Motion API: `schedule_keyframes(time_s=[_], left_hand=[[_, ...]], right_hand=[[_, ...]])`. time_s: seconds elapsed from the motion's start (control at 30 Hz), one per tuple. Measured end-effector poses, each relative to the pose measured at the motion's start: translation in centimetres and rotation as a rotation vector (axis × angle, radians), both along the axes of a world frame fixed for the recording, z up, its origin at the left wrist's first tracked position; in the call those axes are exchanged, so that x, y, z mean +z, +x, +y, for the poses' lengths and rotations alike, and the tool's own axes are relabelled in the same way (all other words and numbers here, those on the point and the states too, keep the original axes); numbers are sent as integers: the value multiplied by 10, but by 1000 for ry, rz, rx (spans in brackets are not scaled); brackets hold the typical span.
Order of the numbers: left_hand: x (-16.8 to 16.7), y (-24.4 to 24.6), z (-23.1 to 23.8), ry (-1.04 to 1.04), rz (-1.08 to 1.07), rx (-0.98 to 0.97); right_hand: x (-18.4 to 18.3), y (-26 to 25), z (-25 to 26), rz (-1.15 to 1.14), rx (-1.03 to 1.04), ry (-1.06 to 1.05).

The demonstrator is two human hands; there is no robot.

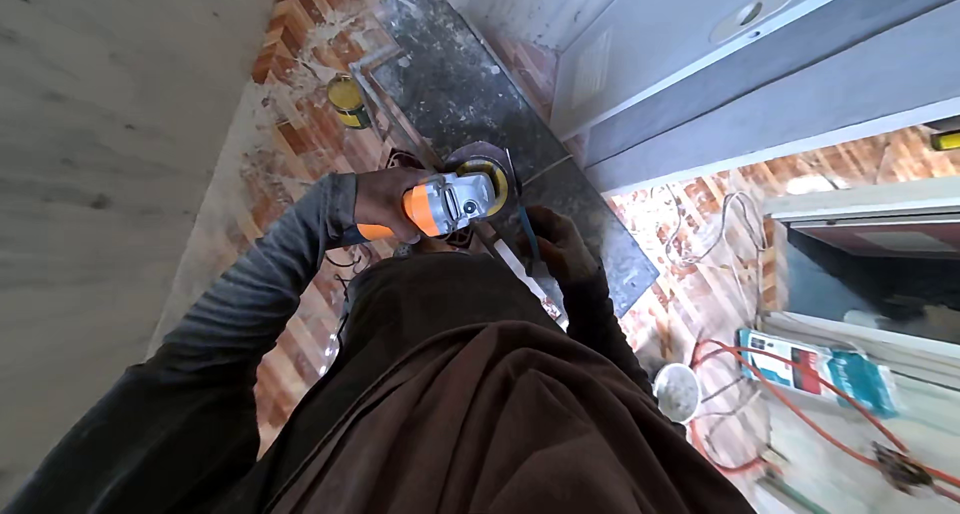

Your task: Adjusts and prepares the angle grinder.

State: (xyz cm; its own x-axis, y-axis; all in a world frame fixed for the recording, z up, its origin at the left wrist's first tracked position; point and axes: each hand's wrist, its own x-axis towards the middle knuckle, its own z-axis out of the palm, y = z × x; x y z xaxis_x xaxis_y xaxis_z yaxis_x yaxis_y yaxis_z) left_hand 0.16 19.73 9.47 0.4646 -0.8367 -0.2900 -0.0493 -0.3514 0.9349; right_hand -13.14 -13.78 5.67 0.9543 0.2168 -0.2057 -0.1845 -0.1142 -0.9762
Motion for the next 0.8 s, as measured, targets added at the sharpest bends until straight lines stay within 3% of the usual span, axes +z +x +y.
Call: schedule_keyframes(time_s=[0.2, 0.4, 0.63, 0.8], left_hand=[[3, 3, -3, 152, -126, -104], [0, 15, -2, 169, -116, -99], [-11, 11, -8, -146, 8, 59], [-21, -6, -17, -246, 133, 224]], right_hand=[[-4, 5, -4, 52, 91, 78], [11, 4, 2, 46, -35, 23], [-12, 4, 18, -44, -189, 152], [-13, 8, 27, -95, -244, 148]])
